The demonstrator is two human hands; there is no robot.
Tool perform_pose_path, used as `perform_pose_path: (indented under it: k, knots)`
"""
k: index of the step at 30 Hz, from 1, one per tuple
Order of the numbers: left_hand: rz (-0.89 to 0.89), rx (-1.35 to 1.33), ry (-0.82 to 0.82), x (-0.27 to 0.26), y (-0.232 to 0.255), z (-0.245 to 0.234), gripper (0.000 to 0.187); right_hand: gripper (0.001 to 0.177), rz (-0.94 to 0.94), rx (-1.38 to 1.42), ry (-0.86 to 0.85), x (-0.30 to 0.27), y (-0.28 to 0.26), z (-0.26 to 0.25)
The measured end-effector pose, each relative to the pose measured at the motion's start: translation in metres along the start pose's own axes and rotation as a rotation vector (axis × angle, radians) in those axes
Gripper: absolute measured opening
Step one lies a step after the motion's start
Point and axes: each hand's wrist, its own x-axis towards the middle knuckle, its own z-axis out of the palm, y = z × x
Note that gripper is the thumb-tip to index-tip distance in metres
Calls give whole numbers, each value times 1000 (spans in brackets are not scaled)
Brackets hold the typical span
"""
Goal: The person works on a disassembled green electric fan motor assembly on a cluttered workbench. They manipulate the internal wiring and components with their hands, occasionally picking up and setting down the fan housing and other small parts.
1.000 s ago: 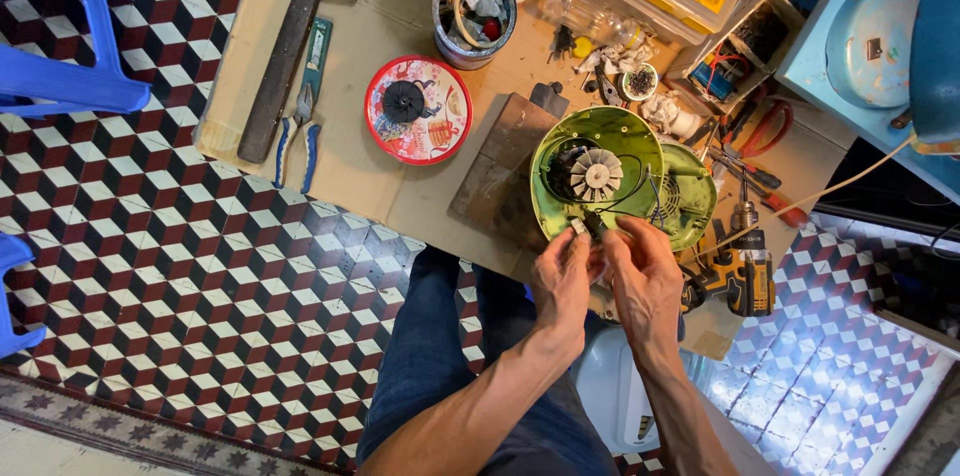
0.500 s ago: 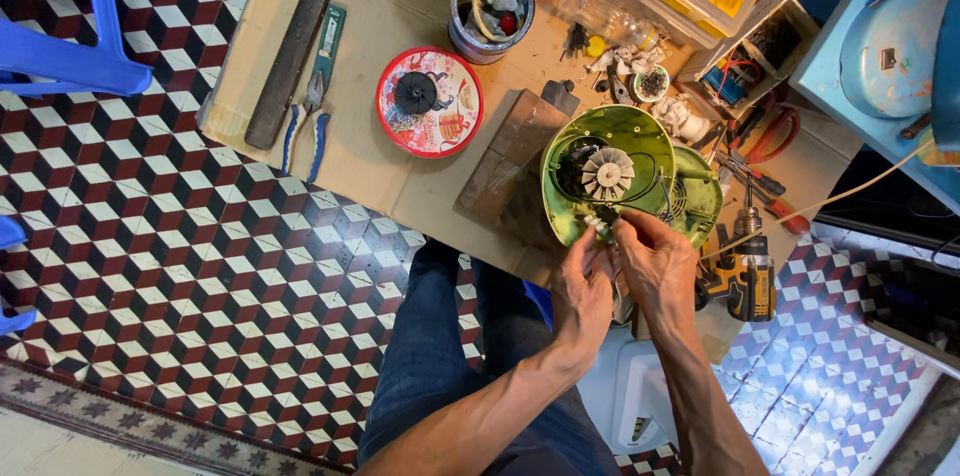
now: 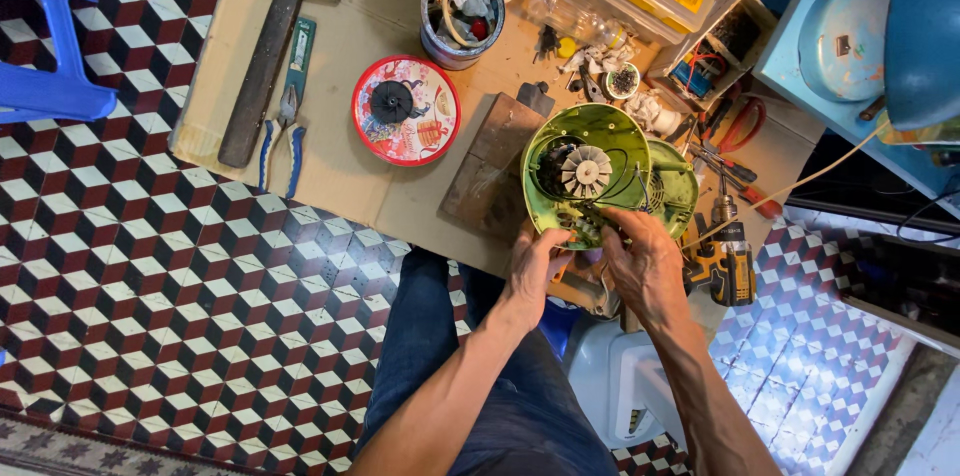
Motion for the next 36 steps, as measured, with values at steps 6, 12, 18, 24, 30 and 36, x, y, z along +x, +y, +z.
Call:
perform_pose_path:
  k: [6, 12, 18, 24, 30, 36]
  knots:
    - [-56, -61, -65, 31, -31, -1, 43, 29, 114, 45, -38, -2, -16, 9]
    - [-144, 40, 38, 44, -44, -9, 40, 30, 102, 56, 1, -1, -19, 20]
    - [-82, -96, -91, 31, -21, -9, 35, 31, -22, 61, 173, -10, -28, 25]
    - [253, 641, 95, -31, 15, -6, 26, 34, 24, -16, 200, -21, -41, 34]
    - [987, 1353, -165, -53, 53, 13, 52, 35, -32, 0, 254, -25, -38, 33]
    - [909, 1516, -319, -35, 64, 24, 59, 38, -155, 146, 243, -31, -10, 22]
